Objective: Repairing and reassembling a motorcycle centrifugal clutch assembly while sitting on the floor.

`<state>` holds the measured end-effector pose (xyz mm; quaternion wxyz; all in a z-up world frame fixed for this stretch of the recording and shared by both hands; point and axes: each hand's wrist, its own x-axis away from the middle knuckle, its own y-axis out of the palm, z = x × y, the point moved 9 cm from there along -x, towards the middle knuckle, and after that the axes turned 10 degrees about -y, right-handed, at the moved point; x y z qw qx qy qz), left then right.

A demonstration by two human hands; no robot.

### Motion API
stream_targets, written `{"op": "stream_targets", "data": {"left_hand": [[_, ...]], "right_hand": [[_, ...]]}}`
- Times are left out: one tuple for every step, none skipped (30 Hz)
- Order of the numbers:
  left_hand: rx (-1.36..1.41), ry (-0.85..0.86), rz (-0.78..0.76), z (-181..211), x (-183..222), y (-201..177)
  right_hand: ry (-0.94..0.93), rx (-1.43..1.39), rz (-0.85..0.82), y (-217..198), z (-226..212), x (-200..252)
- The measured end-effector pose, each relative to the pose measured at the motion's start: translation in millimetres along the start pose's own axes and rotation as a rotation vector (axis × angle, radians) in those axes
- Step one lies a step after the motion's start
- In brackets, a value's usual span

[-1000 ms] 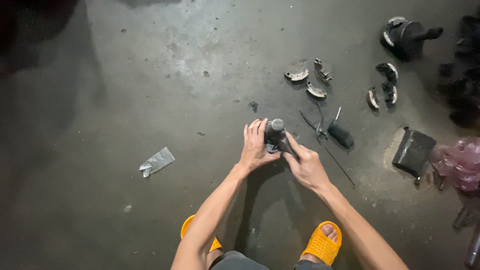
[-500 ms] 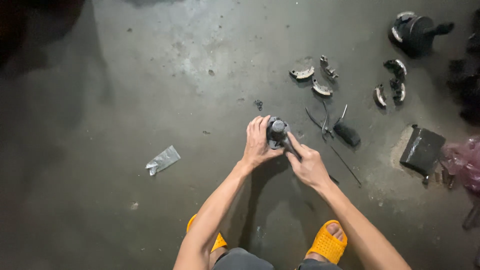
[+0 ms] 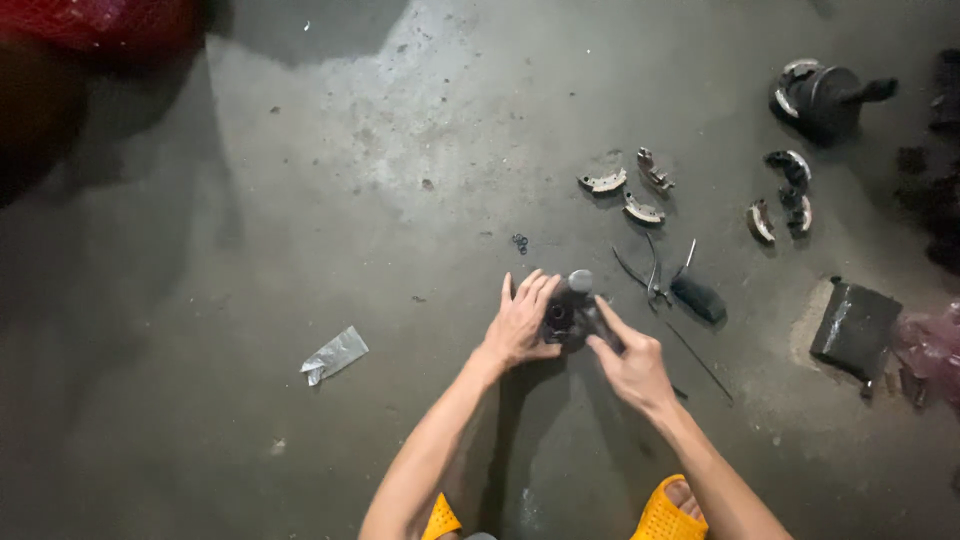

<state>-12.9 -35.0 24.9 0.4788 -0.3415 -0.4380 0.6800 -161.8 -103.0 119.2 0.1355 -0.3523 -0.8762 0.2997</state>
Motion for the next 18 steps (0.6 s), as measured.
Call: {"op": "stream_targets", "data": {"left_hand": [[0.002, -0.005, -0.004, -2, -4, -14], [-0.028, 0.007, -0.158, -3, -6, -14], [-0.062, 0.021, -0.305, -5, -10, -18], [-0.064, 0.019, -0.303, -8, -10, -23], [0.003, -0.080, -0.301, -16, -9, -27], [0.069, -0.178, -0.297, -25, -8, -30], [0.073, -0.180, -0.302, -19, -1, -12], [0.031, -0.161, -0.120, -13, 4, -11], [-0.014, -0.140, 0.067, -7, 10, -11], [-0.011, -0.142, 0.067, -4, 9, -2], [0.035, -0.182, 0.146, -6, 10, 0], [0.081, -0.221, 0.224, -8, 11, 1], [0.085, -0.227, 0.224, -7, 12, -4], [0.168, -0.233, 0.210, -7, 13, -8], [0.247, -0.239, 0.201, -9, 11, -15], [0.249, -0.244, 0.206, -9, 11, -14], [0.285, -0.235, 0.208, -10, 12, -15], [0.322, -0.226, 0.210, -11, 12, -16]], "right_hand": [[0.003, -0.001, -0.006, -1, 5, 4], [0.022, -0.012, 0.018, -6, 11, 8], [0.034, -0.023, 0.047, -11, 16, 9], [0.031, -0.025, 0.046, -10, 18, 10], [0.042, -0.037, 0.060, -11, 21, 14], [0.053, -0.048, 0.073, -12, 25, 17], [0.058, -0.047, 0.069, -9, 21, 17], [0.048, -0.069, 0.064, -6, 16, 17], [0.033, -0.090, 0.061, -3, 11, 15], [0.033, -0.088, 0.058, -3, 4, 11], [-0.008, -0.053, 0.031, 0, -6, 7], [-0.050, -0.019, 0.003, 2, -16, 3], [-0.050, -0.016, -0.003, 2, -26, 3], [-0.090, -0.024, 0.014, 0, -40, 2], [-0.135, -0.032, 0.032, -2, -55, -2], [-0.141, -0.030, 0.026, 0, -48, -4], [-0.158, -0.021, 0.010, 6, -43, -5], [-0.175, -0.012, -0.006, 11, -38, -5]]}}
